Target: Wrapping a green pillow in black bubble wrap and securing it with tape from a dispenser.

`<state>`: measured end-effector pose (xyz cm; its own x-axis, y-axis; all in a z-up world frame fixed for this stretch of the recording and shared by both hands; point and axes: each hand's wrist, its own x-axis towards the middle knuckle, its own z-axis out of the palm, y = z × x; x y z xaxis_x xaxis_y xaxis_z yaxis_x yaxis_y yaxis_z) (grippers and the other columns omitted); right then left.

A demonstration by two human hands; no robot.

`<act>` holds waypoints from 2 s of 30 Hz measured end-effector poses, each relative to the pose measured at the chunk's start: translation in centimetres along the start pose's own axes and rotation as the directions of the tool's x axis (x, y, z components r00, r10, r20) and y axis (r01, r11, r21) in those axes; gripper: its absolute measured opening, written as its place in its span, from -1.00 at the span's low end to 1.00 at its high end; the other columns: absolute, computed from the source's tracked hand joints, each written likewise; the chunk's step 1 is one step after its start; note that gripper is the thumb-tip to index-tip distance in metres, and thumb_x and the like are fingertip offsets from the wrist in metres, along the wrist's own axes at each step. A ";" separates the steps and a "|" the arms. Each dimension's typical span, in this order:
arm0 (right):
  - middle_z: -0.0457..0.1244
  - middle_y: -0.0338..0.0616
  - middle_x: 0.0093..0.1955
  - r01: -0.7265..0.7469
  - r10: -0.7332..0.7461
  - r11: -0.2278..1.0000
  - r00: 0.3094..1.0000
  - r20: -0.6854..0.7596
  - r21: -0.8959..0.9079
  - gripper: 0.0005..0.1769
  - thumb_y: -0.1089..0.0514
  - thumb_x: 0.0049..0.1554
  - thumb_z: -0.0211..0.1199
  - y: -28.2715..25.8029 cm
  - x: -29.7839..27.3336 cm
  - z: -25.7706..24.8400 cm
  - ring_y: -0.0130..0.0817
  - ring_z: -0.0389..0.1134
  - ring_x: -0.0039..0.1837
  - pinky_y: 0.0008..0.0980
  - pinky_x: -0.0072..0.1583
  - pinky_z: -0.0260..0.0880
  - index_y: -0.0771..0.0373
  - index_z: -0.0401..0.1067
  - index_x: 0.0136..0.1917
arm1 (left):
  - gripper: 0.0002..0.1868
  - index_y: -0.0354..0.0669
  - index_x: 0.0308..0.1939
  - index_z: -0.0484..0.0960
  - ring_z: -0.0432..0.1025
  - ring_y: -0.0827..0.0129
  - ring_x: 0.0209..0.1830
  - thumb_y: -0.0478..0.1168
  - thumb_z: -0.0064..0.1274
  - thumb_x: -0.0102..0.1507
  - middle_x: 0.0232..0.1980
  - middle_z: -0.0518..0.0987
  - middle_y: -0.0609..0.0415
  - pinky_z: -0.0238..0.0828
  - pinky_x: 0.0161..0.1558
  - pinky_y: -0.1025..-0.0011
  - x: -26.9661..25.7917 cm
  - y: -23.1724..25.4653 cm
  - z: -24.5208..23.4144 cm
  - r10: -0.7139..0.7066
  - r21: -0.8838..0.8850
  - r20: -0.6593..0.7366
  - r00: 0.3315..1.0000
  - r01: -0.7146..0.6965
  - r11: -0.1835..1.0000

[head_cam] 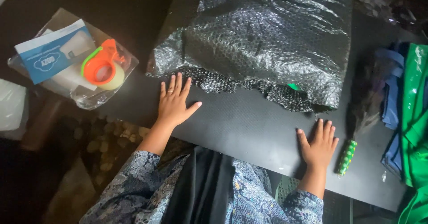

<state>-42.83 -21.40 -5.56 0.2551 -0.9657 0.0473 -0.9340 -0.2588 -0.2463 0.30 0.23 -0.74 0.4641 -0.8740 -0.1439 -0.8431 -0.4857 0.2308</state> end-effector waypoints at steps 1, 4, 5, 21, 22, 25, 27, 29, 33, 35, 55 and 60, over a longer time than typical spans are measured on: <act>-0.06 0.12 0.71 0.022 -0.021 1.000 0.999 -0.035 0.014 0.01 -0.51 0.21 0.05 0.2 -0.1 0.1 0.00 -0.12 0.71 0.16 0.61 -0.26 0.17 0.14 0.66 | -0.02 -0.07 0.65 -0.02 -0.22 -0.09 0.69 0.38 -0.18 0.32 0.68 -0.12 -0.31 -0.49 0.55 -0.20 0.0 -0.1 0.3 0.028 -0.032 -0.040 0.999 -0.030 0.999; 0.28 0.24 0.36 0.273 -0.246 0.960 0.736 -0.631 -0.056 -0.38 0.13 0.06 0.39 -0.2 -1.1 -1.2 0.21 0.25 0.38 0.12 0.35 0.24 0.39 0.47 0.37 | -0.65 -0.26 0.15 0.66 0.47 0.03 0.19 -0.13 0.01 0.39 0.25 0.56 -0.07 0.40 0.23 -0.01 0.2 -2.0 2.9 0.134 -0.201 -0.742 0.657 -0.408 0.891; 0.28 0.24 0.36 0.274 -0.243 0.960 0.731 -0.637 -0.051 -0.38 0.13 0.06 0.39 1.0 -1.6 -1.3 0.21 0.25 0.38 0.12 0.35 0.24 0.39 0.47 0.37 | -0.65 -0.26 0.15 0.66 0.47 0.03 0.19 -0.13 0.01 0.39 0.25 0.56 -0.07 0.40 0.23 -0.01 -0.4 -2.6 0.8 0.138 -0.193 -0.747 0.651 -0.410 0.891; 0.29 0.08 0.00 0.068 -0.071 0.997 0.770 -0.634 -0.029 -0.65 0.22 0.21 0.56 15.7 4.8 -3.0 0.14 0.25 0.07 0.01 0.09 0.23 0.32 0.45 0.13 | 0.18 -0.32 0.54 0.18 0.21 -0.30 0.36 0.05 0.63 0.09 0.38 0.34 -0.50 0.15 0.23 -0.13 -1.0 -20.2 -6.0 -0.544 -0.341 -0.495 0.678 0.424 0.839; 0.29 0.15 0.03 0.100 -0.116 0.993 0.687 -0.717 -0.064 -0.54 0.30 0.10 0.63 14.6 5.7 -4.6 0.17 0.23 0.06 0.02 0.06 0.21 0.35 0.43 0.15 | 0.11 -0.38 0.52 0.27 0.30 -0.29 0.33 0.03 0.69 0.15 0.33 0.40 -0.57 0.17 0.26 -0.03 -0.7 -22.6 -4.6 -0.544 -0.404 -0.568 0.618 0.367 0.838; 0.34 -0.16 0.12 -0.279 0.079 0.954 0.595 -0.800 -0.113 -0.38 0.13 -0.11 0.70 14.3 8.1 -5.2 -0.01 0.27 0.19 0.13 -0.17 0.24 0.09 0.50 0.18 | -0.44 -0.52 0.40 0.46 0.57 0.03 0.25 -0.57 0.25 0.32 0.33 0.57 -0.33 0.64 0.21 0.11 -1.8 -20.2 -4.1 -0.388 -0.648 -0.741 0.549 -0.431 0.628; 0.33 -0.08 0.09 -0.214 0.071 0.973 0.626 -0.777 -0.083 -0.46 0.10 -0.04 0.60 13.6 7.3 -4.6 0.07 0.28 0.15 0.17 -0.12 0.23 0.10 0.47 0.18 | -0.46 -0.46 0.47 0.31 0.42 -0.17 0.30 -0.38 0.07 0.43 0.37 0.42 -0.46 0.50 0.23 -0.03 -3.3 -18.2 -2.8 -0.299 -0.599 -0.776 0.556 -0.499 0.626; 0.32 -0.01 0.06 -0.137 0.052 0.989 0.654 -0.754 -0.051 -0.54 0.08 0.02 0.49 12.0 6.5 -2.6 0.16 0.29 0.11 0.20 -0.08 0.23 0.10 0.45 0.17 | -0.45 -0.40 0.54 0.15 0.29 -0.37 0.35 -0.20 -0.12 0.54 0.40 0.28 -0.60 0.36 0.23 -0.16 -2.7 -13.3 -3.2 -0.216 -0.545 -0.810 0.546 -0.563 0.621; 0.31 -0.15 0.08 0.091 0.106 0.920 0.878 -0.466 0.381 -0.78 0.17 0.12 0.45 6.3 2.3 2.2 -0.11 0.33 0.15 -0.14 0.22 0.29 0.07 0.52 0.05 | -0.26 0.48 0.53 0.30 0.01 0.38 0.69 0.04 -0.06 0.21 0.46 0.30 0.59 -0.18 0.77 0.28 -2.7 -0.9 0.3 0.088 -0.626 -0.779 0.621 -0.764 -0.156; 0.31 -0.09 0.07 0.067 0.060 0.959 0.901 -0.430 0.274 -0.82 0.19 0.10 0.48 3.5 0.9 2.2 0.02 0.36 0.16 -0.05 0.22 0.33 0.06 0.57 -0.01 | -0.22 0.29 0.45 0.35 0.10 0.33 0.53 0.09 0.08 0.11 0.36 0.35 0.40 -0.06 0.62 0.27 -2.4 2.9 4.8 0.126 -0.615 -0.784 0.608 -0.788 -0.028; 0.26 0.13 0.19 0.408 -0.076 0.354 0.909 -0.409 0.842 -0.54 0.19 0.12 0.46 -8.8 -2.6 -4.6 0.06 0.25 0.45 0.16 0.48 0.16 0.38 0.39 0.21 | 0.34 -0.26 0.49 0.23 0.37 -0.10 0.27 0.24 0.55 -0.21 0.27 0.42 -0.19 0.29 0.33 0.04 -0.3 12.1 7.8 0.427 -0.598 -0.561 0.709 -0.704 0.382; 0.26 0.11 0.16 0.449 -0.225 0.406 0.893 -0.389 0.796 -0.51 0.22 0.02 0.55 -15.5 -3.2 -6.8 0.17 0.24 0.41 0.09 0.40 0.23 0.37 0.42 0.16 | 0.34 -0.22 0.50 0.21 0.34 -0.05 0.32 0.27 0.52 -0.20 0.31 0.38 -0.16 0.25 0.37 0.04 -0.3 11.9 8.3 0.456 -0.587 -0.542 0.706 -0.706 0.396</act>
<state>-30.89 -14.38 4.70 0.3410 -0.8117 0.4742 -0.0660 -0.5239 -0.8492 -12.08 -5.14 -5.90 0.0906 -0.8464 0.5248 -0.5021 0.4162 0.7580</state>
